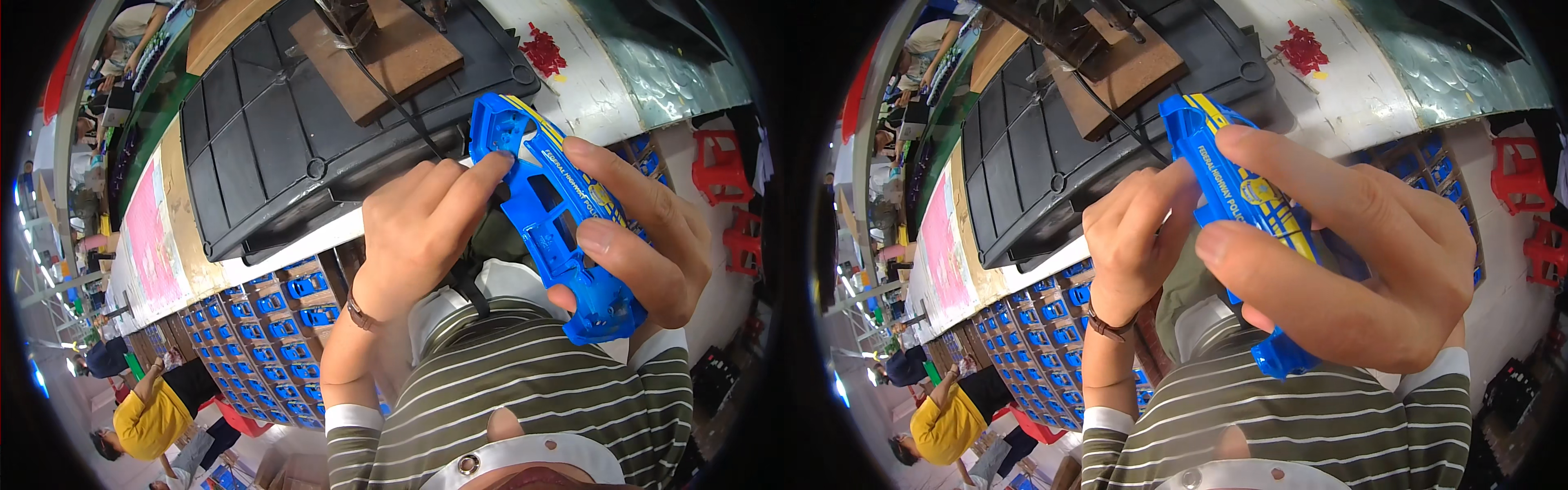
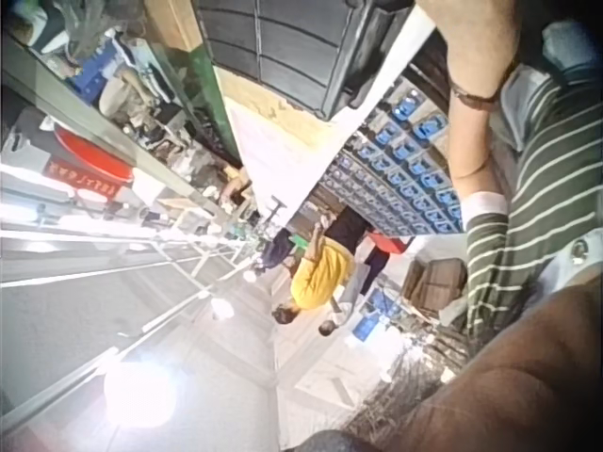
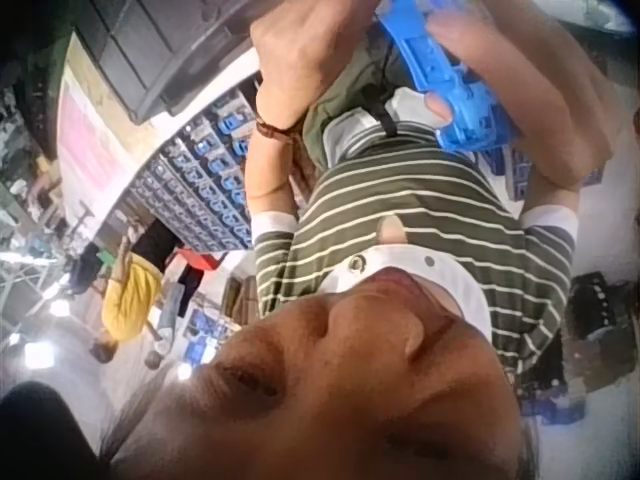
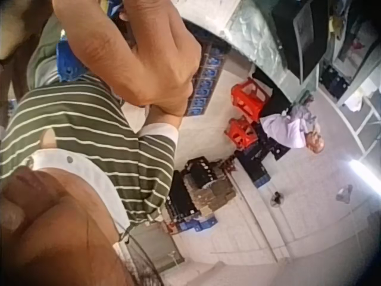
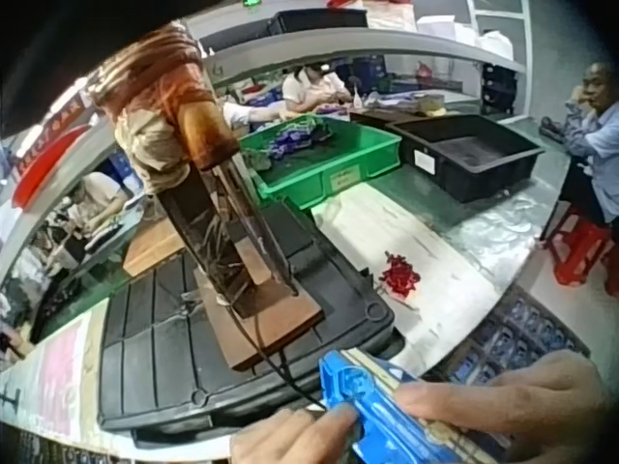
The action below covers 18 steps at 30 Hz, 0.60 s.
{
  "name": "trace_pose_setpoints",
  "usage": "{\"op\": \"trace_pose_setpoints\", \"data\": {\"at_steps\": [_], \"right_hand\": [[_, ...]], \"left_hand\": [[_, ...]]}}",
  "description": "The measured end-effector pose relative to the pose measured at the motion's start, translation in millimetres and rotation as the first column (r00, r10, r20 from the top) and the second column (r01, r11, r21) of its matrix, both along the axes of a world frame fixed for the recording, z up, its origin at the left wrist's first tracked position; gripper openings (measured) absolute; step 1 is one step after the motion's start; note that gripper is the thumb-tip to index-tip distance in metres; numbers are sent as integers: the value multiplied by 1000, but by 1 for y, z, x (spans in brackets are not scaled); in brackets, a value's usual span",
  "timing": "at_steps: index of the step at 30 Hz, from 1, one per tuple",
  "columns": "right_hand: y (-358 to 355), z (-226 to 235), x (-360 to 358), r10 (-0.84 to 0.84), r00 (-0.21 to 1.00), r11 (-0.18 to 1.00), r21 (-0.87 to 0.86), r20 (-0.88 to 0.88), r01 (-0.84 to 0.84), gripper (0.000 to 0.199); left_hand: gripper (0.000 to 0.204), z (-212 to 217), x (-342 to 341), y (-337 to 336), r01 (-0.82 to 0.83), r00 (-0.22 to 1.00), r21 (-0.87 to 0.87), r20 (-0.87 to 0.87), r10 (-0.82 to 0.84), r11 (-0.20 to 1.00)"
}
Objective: The person assembles toy car bodies by pressing each car shell against a mounted tool, attaching small plastic pieces to the rear by hand, and taking and returning the car bodies to trays.
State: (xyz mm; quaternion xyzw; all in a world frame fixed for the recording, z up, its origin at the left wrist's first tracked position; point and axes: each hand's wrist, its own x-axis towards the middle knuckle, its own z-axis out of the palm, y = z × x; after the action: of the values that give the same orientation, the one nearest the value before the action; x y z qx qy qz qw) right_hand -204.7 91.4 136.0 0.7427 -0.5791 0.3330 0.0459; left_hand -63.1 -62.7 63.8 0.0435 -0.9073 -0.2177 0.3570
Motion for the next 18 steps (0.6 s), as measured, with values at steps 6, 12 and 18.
{"op": "trace_pose_setpoints", "data": {"at_steps": [6, 12, 18], "right_hand": [[3, -4, 0, 31, 999, 998, -58, -29, -33, 45], [3, -6, 1, 18, 1000, 1000, -14, 2, -18, 44], [2, -9, 2, 9, 1000, 999, -32, 20, -8, 46]], "left_hand": [[37, 1, -3, 0, 14, 999, -98, 34, -11, 995], [37, -3, -4, 5, -38, 995, -221, 81, 57, 975], [35, -7, -2, 9, -64, 997, -150, 38, 70, 987]]}}
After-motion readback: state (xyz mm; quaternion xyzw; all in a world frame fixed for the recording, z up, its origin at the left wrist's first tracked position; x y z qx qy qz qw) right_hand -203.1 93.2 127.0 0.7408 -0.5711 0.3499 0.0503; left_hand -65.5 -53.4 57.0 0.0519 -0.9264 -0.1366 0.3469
